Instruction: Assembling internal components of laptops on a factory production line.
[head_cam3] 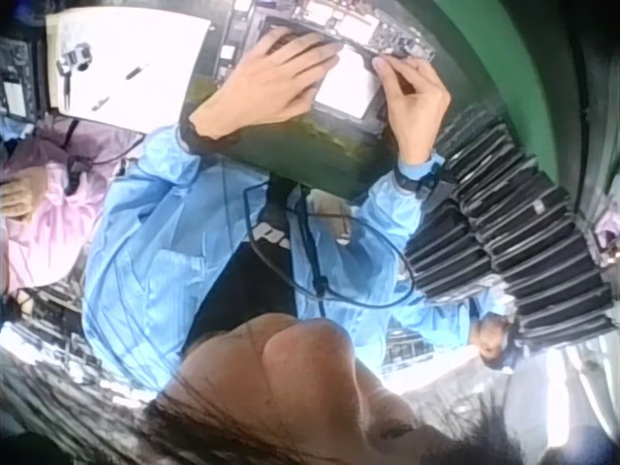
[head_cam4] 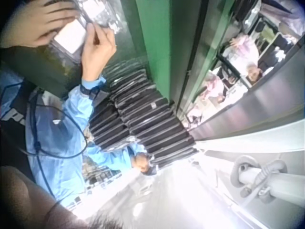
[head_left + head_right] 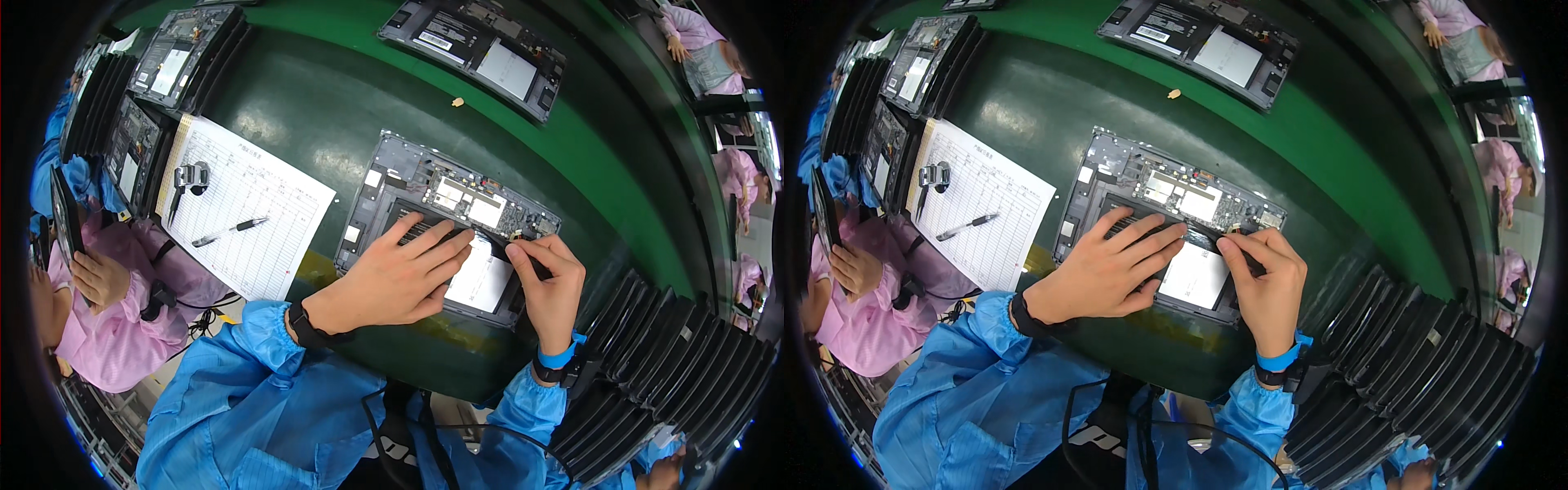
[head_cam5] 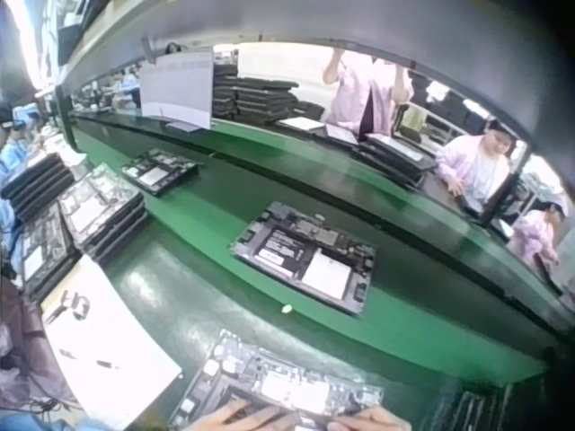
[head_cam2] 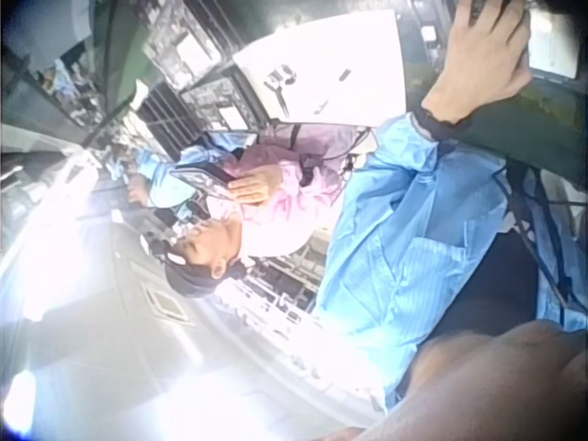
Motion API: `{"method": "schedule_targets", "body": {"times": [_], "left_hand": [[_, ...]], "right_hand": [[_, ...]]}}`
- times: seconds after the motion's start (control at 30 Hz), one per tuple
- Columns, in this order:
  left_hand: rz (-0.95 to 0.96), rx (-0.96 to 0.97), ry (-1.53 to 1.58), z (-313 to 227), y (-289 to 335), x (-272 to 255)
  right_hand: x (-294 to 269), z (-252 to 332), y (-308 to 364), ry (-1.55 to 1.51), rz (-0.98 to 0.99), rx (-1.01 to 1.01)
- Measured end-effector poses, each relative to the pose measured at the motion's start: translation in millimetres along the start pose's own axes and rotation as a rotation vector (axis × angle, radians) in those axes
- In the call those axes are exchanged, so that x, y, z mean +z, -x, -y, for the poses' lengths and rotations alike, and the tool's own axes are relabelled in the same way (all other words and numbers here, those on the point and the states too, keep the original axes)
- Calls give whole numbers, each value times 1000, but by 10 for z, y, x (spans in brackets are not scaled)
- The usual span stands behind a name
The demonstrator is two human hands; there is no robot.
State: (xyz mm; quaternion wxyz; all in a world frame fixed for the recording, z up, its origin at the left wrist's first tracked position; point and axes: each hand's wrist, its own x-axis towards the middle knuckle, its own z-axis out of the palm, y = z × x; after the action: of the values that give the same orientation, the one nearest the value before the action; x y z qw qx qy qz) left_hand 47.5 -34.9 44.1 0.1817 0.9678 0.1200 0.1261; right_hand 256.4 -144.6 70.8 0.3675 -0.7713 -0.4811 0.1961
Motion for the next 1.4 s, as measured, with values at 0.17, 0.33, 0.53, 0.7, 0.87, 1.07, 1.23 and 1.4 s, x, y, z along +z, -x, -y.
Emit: {"method": "schedule_targets", "body": {"times": [0.17,0.33,0.53,0.7,0.87,1.07,1.23,1.4], "left_hand": [[20,25,2,38,27,-8],[-2,62,1,50,21,-10],[0,54,4,47,23,12],[5,55,6,38,0,20],[7,50,3,42,2,27],[11,49,20,46,0,23],[14,25,22,33,-10,12],[2,8,33,10,-21,14]], "right_hand": [[22,63,-20,-2,-11,-12],[100,-10,12,-2,-4,-51],[117,-26,41,15,-34,-79],[77,-1,52,12,-24,-38],[74,1,20,-9,-24,-60],[108,-12,-6,-3,1,-42],[81,30,-22,-3,-14,-26],[11,-49,-38,-72,56,70]]}}
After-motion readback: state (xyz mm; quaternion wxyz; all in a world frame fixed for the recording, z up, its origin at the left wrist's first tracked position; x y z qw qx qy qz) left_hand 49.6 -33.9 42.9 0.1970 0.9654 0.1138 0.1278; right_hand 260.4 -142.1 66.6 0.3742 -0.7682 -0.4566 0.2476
